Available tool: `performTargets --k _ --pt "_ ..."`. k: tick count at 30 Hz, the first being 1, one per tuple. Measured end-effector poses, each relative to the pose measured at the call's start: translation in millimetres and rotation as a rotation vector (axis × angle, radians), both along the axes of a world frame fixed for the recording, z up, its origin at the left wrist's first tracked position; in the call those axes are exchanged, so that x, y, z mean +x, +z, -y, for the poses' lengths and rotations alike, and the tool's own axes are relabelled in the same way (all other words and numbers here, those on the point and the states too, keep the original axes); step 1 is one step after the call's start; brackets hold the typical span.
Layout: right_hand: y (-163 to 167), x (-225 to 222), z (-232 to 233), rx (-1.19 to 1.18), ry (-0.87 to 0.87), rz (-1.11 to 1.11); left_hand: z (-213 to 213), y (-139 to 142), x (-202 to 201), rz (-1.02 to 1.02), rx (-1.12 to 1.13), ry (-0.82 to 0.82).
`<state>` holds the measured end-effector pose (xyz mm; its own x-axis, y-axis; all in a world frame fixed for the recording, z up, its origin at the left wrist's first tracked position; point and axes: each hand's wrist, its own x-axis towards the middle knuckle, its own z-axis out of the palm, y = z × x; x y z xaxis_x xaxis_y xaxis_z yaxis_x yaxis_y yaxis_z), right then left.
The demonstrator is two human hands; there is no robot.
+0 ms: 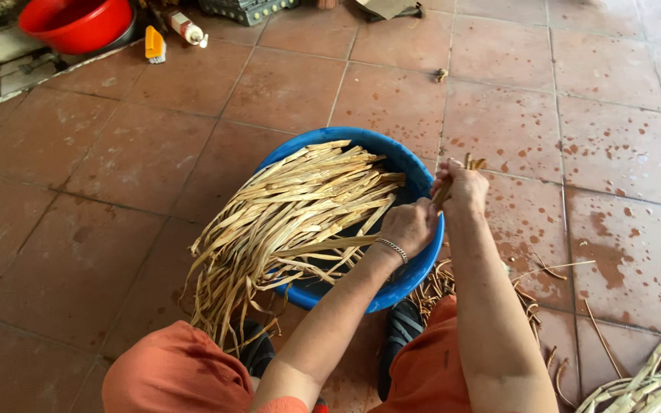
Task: The person sits on a tiled floor and strips dried palm leaflets from their central stems, pulling each leaflet away by hand and discarding stripped stems on the floor. They work through a pile of leaves kept in a blue water-filled basin, occasionally dipping and gathering bundles of the leaves.
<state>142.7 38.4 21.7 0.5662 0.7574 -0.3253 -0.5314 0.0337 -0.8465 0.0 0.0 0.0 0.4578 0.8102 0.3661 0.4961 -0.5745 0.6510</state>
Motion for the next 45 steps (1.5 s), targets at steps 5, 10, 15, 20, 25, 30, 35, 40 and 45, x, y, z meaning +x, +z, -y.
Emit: performTargets --k 5,10,15,20,25,30,35,40,45 --pt "1 64 11 0.015 -0.137 -0.083 28 -8 12 0.087 0.081 -0.112" --pt "-23 93 27 -0.079 -0.302 -0.160 65 -35 6 0.068 0.089 -0.157" --pt "-28 139 55 -0.038 -0.378 -0.121 96 -48 -33 -0.003 0.245 -0.232" --pt "-54 165 69 0.045 -0.409 -0.151 103 -65 -54 -0.043 0.254 -0.331" --pt "-64 211 98 0.121 -0.503 -0.215 105 -76 -109 -0.146 0.287 -0.352" --pt "-90 248 130 0.085 -0.497 -0.146 104 -119 -153 -0.175 0.324 -0.379" --pt "-98 269 132 0.337 -0.566 -0.077 60 -184 -196 -0.460 0.101 -0.282" --pt "-85 224 121 0.150 -0.440 0.118 56 -205 -233 -0.767 -0.128 -0.200" --pt "-40 114 94 -0.034 -0.196 0.224 10 -185 -184 -0.856 -0.514 -0.120"
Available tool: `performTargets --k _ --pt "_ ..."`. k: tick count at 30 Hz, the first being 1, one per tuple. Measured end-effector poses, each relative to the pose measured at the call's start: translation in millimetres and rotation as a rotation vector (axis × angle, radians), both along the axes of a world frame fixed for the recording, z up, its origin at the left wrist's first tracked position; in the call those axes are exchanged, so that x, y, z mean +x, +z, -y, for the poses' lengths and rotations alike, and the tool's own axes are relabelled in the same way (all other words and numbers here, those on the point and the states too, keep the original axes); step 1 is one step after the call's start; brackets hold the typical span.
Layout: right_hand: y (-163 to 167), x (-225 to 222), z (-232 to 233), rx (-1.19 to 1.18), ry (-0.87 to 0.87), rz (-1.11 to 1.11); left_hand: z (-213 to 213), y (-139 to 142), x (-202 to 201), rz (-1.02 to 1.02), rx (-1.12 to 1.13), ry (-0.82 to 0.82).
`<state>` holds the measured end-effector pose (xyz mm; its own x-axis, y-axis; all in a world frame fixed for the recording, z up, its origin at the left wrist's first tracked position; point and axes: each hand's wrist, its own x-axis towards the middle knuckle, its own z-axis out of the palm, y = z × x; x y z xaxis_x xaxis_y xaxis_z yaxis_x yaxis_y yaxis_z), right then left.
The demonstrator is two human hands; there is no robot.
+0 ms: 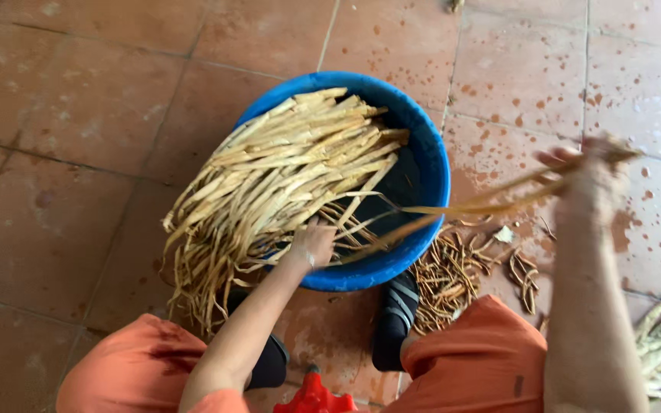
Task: The person sits on a tiled floor and strips dried palm leaflets from their central stems, pulling each leaflet away by hand and discarding stripped stems on the floor. They work through a pile of leaves kept in a blue water-filled basin, occasionally dipping and gathering bundles of the leaves.
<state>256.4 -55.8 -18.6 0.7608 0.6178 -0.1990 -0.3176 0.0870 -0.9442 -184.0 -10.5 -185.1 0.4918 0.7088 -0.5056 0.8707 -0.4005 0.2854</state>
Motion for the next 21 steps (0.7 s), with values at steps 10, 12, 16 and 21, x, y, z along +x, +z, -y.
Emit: performTargets --k 10,12,16,21 --pt "-32 -123 -15 -0.332 0.451 0.096 -63 -33 99 0.198 -0.010 0.370" --pt "-49 -116 -17 -0.351 0.471 0.034 -64 -37 110 0.194 -0.037 0.473" --pt "-77 -110 -21 -0.251 0.467 0.007 -58 -41 114 0.052 -0.090 0.354" --pt "-83 -106 -28 -0.236 0.450 0.079 -58 -32 120 0.515 0.408 0.369"
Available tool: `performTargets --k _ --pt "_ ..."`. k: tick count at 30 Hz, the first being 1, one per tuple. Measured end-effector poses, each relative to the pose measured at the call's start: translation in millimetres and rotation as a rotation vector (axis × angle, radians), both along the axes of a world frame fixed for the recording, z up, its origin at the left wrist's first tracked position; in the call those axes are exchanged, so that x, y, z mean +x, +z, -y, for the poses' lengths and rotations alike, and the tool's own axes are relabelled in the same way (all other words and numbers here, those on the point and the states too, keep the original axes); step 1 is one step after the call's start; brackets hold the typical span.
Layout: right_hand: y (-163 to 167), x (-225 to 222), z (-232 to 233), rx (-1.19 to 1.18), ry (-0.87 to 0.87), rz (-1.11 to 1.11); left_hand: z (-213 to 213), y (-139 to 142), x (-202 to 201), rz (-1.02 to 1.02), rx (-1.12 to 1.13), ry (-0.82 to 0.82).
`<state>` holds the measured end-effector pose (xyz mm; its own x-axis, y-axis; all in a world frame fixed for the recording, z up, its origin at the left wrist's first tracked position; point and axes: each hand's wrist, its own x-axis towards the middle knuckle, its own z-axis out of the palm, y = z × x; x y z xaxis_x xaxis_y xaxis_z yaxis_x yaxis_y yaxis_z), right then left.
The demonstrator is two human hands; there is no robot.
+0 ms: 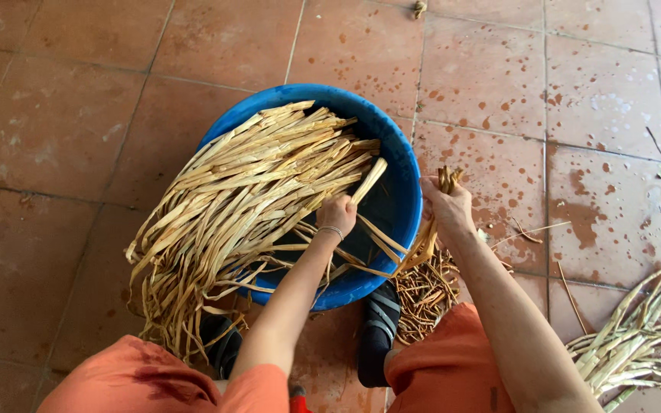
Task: The person sits on a tiled floor and strips dried palm leaflets from their central stems, pulling each leaflet away by hand and discarding stripped stems on the floor. They work through a pile of leaves kept in a blue water-filled basin, occasionally dipping and gathering bundles of the leaves.
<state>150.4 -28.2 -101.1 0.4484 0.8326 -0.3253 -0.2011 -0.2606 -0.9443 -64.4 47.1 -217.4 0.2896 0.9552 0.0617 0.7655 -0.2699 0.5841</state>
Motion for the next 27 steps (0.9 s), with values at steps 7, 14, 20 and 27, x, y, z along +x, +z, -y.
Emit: performTargets --k 7,14,20,27 --pt "39 -2 -25 -0.062 -0.015 -0.033 16 54 3 0.645 -0.543 -0.104" --pt "59 -21 -23 0.243 0.080 -0.044 29 108 15 0.748 -0.548 -0.318" --pt "89 -40 -24 0.209 0.035 0.001 -2 136 41 0.804 -0.207 -0.311" --pt "117 -53 -17 0.227 0.180 -0.122 -3 151 48 0.962 -0.498 -0.248"
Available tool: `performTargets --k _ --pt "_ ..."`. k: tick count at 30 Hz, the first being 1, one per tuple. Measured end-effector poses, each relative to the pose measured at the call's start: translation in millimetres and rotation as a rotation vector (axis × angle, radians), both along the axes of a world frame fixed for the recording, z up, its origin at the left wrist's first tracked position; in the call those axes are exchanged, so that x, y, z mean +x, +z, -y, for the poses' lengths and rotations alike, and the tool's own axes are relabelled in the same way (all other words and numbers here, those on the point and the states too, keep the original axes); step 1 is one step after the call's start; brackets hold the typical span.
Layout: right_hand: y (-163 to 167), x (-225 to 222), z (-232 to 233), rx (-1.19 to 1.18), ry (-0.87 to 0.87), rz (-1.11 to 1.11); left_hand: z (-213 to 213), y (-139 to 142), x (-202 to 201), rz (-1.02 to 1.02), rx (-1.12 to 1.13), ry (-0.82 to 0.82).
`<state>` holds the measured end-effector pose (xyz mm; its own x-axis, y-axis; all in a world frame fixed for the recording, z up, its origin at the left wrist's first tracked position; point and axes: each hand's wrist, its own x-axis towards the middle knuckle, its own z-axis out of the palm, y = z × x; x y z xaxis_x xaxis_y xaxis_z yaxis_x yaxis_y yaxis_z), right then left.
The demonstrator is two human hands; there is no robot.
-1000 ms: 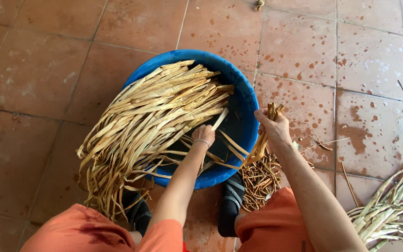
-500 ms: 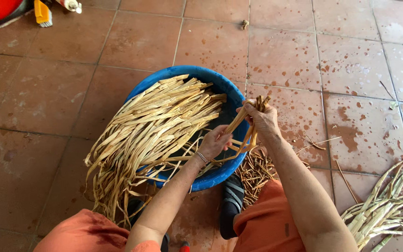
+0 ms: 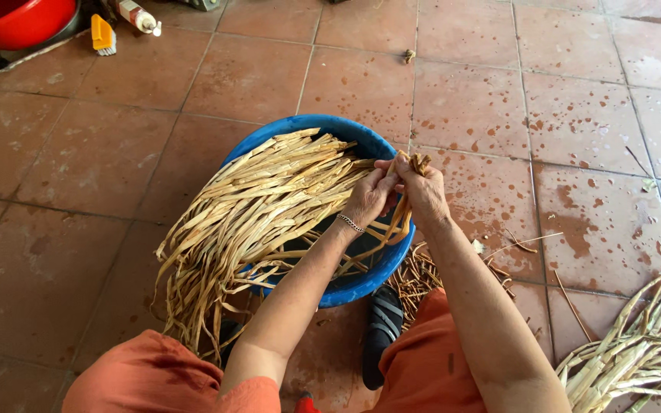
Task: The person sits on a tiled floor and strips dried palm leaflets from their central stems, pulling each leaflet away by hand and discarding stripped stems on the floor. They work through a pile of leaves kept in a blue water-filled basin, occasionally dipping and gathering bundles of the leaves.
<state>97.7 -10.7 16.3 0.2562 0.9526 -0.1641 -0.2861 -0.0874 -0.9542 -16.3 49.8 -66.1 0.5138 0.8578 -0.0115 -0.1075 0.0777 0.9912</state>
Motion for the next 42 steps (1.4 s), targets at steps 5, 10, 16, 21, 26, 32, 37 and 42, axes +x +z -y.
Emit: performTargets --k 5,10,16,21,26,32,37,42 --pt "-16 0 -12 0.142 -0.143 -0.071 -3 1 12 -0.298 0.425 0.123" --pt "-28 21 -26 0.023 -0.394 -0.116 5 -1 43 -0.649 0.551 0.140" --pt "-27 55 -33 -0.115 -0.644 -0.219 36 3 54 -0.691 0.690 0.168" --pt "-32 102 -30 -0.228 -0.695 -0.401 85 -4 40 -0.623 0.744 0.054" --pt "-48 129 -14 -0.078 -0.747 -0.432 105 0 33 -0.496 0.842 0.065" --pt "-55 159 -2 -0.030 -0.794 -0.456 123 6 9 -0.498 0.938 0.038" --pt "-61 171 11 -0.047 -0.973 -0.397 139 6 -9 -0.395 0.996 0.036" --pt "-62 193 21 -0.053 -1.020 -0.471 153 5 -30 -0.506 0.994 -0.068"
